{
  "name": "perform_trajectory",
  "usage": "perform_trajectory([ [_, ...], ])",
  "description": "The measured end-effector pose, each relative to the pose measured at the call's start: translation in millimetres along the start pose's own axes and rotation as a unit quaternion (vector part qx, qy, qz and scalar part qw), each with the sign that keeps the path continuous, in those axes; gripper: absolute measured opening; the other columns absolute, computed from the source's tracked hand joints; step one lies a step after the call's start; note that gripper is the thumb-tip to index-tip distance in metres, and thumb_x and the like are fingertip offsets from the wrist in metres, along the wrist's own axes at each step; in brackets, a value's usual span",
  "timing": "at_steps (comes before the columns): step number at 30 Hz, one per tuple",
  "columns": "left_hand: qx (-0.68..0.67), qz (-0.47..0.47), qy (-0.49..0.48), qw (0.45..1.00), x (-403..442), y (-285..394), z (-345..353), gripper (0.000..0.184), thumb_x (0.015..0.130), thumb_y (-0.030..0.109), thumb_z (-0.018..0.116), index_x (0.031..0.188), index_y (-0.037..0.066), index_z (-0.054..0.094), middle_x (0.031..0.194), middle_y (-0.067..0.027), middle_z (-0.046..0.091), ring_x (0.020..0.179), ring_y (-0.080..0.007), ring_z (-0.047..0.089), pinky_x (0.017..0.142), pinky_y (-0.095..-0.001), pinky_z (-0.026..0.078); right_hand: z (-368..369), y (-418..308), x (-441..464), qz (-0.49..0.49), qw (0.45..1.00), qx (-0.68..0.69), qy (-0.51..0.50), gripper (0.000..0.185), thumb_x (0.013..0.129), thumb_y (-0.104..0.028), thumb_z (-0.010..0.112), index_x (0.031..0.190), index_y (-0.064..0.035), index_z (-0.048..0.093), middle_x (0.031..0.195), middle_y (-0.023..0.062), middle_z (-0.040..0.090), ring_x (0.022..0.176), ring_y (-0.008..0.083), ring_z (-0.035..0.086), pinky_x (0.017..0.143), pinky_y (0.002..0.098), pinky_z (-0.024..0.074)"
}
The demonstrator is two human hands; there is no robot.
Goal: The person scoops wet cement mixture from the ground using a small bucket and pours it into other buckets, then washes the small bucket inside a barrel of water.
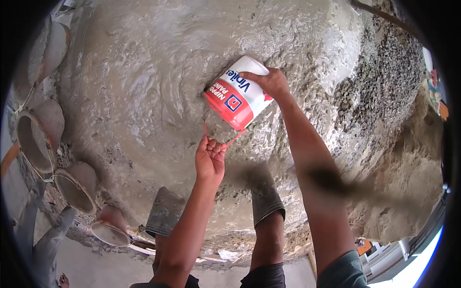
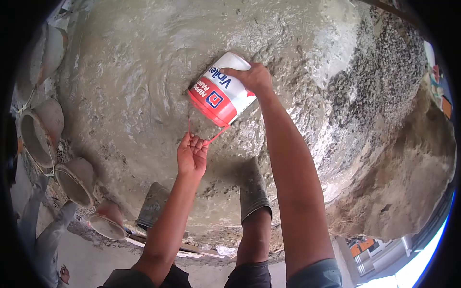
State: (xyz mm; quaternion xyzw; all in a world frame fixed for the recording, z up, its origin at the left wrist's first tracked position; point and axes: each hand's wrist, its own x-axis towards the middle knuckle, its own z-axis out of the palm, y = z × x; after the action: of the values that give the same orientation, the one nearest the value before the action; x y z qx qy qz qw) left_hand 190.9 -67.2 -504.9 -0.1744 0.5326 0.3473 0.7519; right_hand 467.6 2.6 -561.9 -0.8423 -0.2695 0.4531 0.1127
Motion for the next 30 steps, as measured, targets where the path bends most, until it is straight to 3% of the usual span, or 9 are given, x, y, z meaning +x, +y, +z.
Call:
perform_trajectory([
  [3,-0.014,0.009,0.018,1.000,-42.4,20.6,-36.8,0.016,0.096,0.015,0.058,0.081,0.009,0.053,0.068,0.0016,0.048,0.063,-0.0120,0.047,0.074,-0.0300,0.050,36.2,-25.7,-38.8,0.048,0.996,-0.024,-0.065,0.089,0.053,-0.075,0.078,0.102,-0.0015,0.073,0.082,0.0167,0.073,0.079,0.0279,0.073,0.076,0.0365,0.0567],
  [4,-0.016,0.020,0.030,0.999,-49.1,31.0,-39.1,0.016,0.095,0.014,0.059,0.081,0.010,0.053,0.068,0.0016,0.048,0.063,-0.0119,0.047,0.074,-0.0296,0.050,59.2,-19.6,-41.9,-0.015,0.996,-0.091,-0.012,0.092,0.053,-0.077,0.075,0.102,0.0012,0.072,0.082,0.0173,0.072,0.078,0.0292,0.072,0.076,0.0357,0.0568],
  [10,0.155,0.102,0.094,0.978,-151.2,50.9,12.6,0.011,0.090,0.008,0.064,0.093,0.011,0.053,0.078,0.0020,0.052,0.070,-0.0107,0.050,0.079,-0.0302,0.048,87.3,-29.2,-91.1,0.126,0.931,0.209,-0.270,0.068,0.069,-0.052,0.082,0.103,0.0049,0.070,0.091,0.0132,0.073,0.078,0.0229,0.072,0.071,0.0342,0.0574],
  [14,0.250,0.137,0.057,0.957,-216.9,82.9,25.7,0.021,0.089,0.005,0.065,0.101,0.009,0.049,0.090,0.0005,0.052,0.085,-0.0068,0.050,0.085,-0.0271,0.042,116.8,-20.7,-136.4,0.196,0.832,0.371,-0.363,0.058,0.088,-0.047,0.068,0.120,0.0014,0.062,0.104,0.0104,0.072,0.087,0.0207,0.071,0.078,0.0336,0.0575],
  [16,0.305,0.140,0.059,0.940,-251.5,106.5,17.3,0.022,0.087,0.003,0.065,0.102,0.009,0.049,0.093,-0.0001,0.053,0.090,-0.0088,0.051,0.089,-0.0291,0.041,139.1,0.3,-160.5,0.178,0.782,0.431,-0.414,0.073,0.093,-0.064,0.049,0.131,-0.0020,0.055,0.118,0.0102,0.068,0.105,0.0232,0.065,0.093,0.0421,0.0518],
  [19,0.325,0.118,0.058,0.936,-317.6,163.6,16.5,0.024,0.087,-0.002,0.064,0.102,0.009,0.048,0.092,0.0005,0.052,0.090,-0.0080,0.051,0.086,-0.0278,0.041,125.5,-87.0,-245.6,0.118,0.841,0.401,-0.345,0.089,0.090,-0.075,0.037,0.139,-0.0019,0.048,0.130,0.0146,0.061,0.116,0.0262,0.059,0.104,0.0445,0.0423],
  [22,0.355,0.078,0.056,0.930,-382.8,230.0,12.6,0.027,0.086,-0.007,0.065,0.100,0.007,0.046,0.088,0.0021,0.046,0.080,-0.0046,0.042,0.075,-0.0228,0.037,188.0,-127.2,-270.1,0.205,0.770,0.470,-0.380,0.094,0.088,-0.077,0.038,0.142,-0.0006,0.045,0.135,0.0162,0.057,0.119,0.0291,0.057,0.107,0.0451,0.0396],
  [26,0.426,0.086,0.042,0.900,-441.3,319.8,4.4,0.020,0.087,-0.002,0.066,0.095,0.006,0.050,0.083,0.0025,0.049,0.077,-0.0040,0.044,0.073,-0.0224,0.036,316.9,-186.7,-294.6,0.198,0.551,0.655,-0.477,0.088,0.089,-0.071,0.043,0.139,0.0005,0.047,0.134,0.0173,0.057,0.119,0.0331,0.056,0.106,0.0450,0.0410],
  [30,0.483,0.200,0.044,0.851,-448.0,395.5,-39.2,0.019,0.085,0.002,0.069,0.085,0.005,0.051,0.074,0.0029,0.048,0.071,-0.0049,0.043,0.071,-0.0237,0.036,381.4,-248.5,-339.9,0.231,0.492,0.698,-0.467,0.080,0.090,-0.065,0.044,0.136,0.0004,0.051,0.131,0.0178,0.059,0.115,0.0334,0.058,0.103,0.0446,0.0437],
])
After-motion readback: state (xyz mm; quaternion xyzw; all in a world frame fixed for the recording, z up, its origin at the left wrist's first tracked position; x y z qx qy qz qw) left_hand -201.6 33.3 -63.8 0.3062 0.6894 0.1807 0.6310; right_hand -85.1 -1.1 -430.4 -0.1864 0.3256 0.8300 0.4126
